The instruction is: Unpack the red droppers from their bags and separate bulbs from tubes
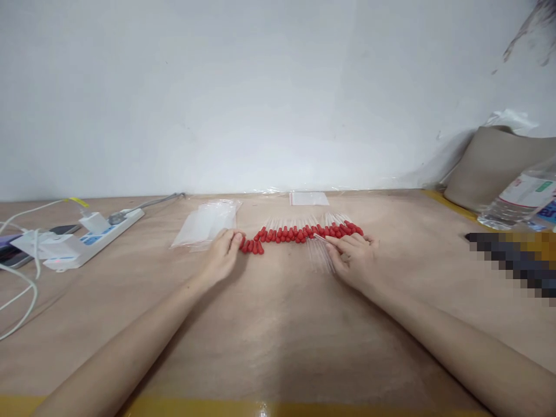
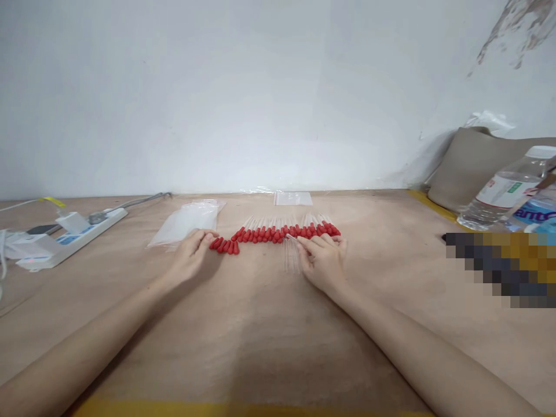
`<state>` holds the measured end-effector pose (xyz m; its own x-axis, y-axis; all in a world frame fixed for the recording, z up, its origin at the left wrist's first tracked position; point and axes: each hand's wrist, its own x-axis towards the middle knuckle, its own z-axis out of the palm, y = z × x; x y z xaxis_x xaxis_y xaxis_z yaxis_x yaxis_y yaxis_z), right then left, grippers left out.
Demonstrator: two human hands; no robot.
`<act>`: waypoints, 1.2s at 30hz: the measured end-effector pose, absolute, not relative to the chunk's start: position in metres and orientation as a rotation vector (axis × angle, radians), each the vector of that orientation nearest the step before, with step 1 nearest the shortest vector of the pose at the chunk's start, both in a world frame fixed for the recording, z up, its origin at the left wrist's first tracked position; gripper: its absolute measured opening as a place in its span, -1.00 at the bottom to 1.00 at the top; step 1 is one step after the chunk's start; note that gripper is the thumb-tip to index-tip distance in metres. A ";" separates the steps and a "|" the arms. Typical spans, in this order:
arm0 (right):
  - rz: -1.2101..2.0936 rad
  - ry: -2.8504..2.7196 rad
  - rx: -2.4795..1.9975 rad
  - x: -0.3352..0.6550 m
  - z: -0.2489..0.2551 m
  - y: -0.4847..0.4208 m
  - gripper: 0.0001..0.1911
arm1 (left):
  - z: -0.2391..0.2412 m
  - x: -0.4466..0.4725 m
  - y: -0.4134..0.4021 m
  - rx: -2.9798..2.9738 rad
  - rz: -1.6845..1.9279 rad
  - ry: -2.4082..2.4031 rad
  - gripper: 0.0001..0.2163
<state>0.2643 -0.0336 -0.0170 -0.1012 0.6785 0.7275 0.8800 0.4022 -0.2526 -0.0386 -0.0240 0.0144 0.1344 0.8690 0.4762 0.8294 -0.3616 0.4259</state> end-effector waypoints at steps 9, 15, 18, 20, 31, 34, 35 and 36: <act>-0.258 -1.853 -1.667 0.277 -0.017 -0.026 -0.76 | 0.023 -0.047 0.015 2.151 0.761 2.046 -0.67; -0.352 -1.879 -1.662 0.273 -0.022 -0.027 -0.78 | 0.012 -0.032 0.015 2.217 0.734 2.027 -0.74; -0.347 -1.906 -1.652 0.271 -0.024 -0.028 -0.78 | 0.013 -0.031 0.012 2.220 0.759 2.045 -0.73; -0.352 -1.925 -1.652 0.270 -0.024 -0.030 -0.77 | 0.017 -0.031 0.010 2.229 0.805 2.066 -0.73; 0.292 -1.837 -1.857 0.266 -0.003 -0.023 -0.72 | 0.033 -0.016 0.035 2.255 0.543 2.099 -0.72; 0.452 -1.756 -1.902 0.268 -0.001 -0.015 -0.71 | 0.035 -0.010 0.047 2.170 0.435 2.106 -0.70; 0.472 -1.740 -1.914 0.268 -0.001 -0.014 -0.72 | 0.035 -0.009 0.050 2.150 0.416 2.113 -0.69; 0.484 -1.727 -1.927 0.268 -0.001 -0.012 -0.73 | 0.035 -0.008 0.053 2.127 0.396 2.120 -0.69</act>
<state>0.2676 -0.0124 -0.0015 0.1307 0.9891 0.0680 0.8097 -0.0669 -0.5830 -0.0076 0.0529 0.0352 -0.0107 0.9945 0.1044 0.9652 -0.0171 0.2611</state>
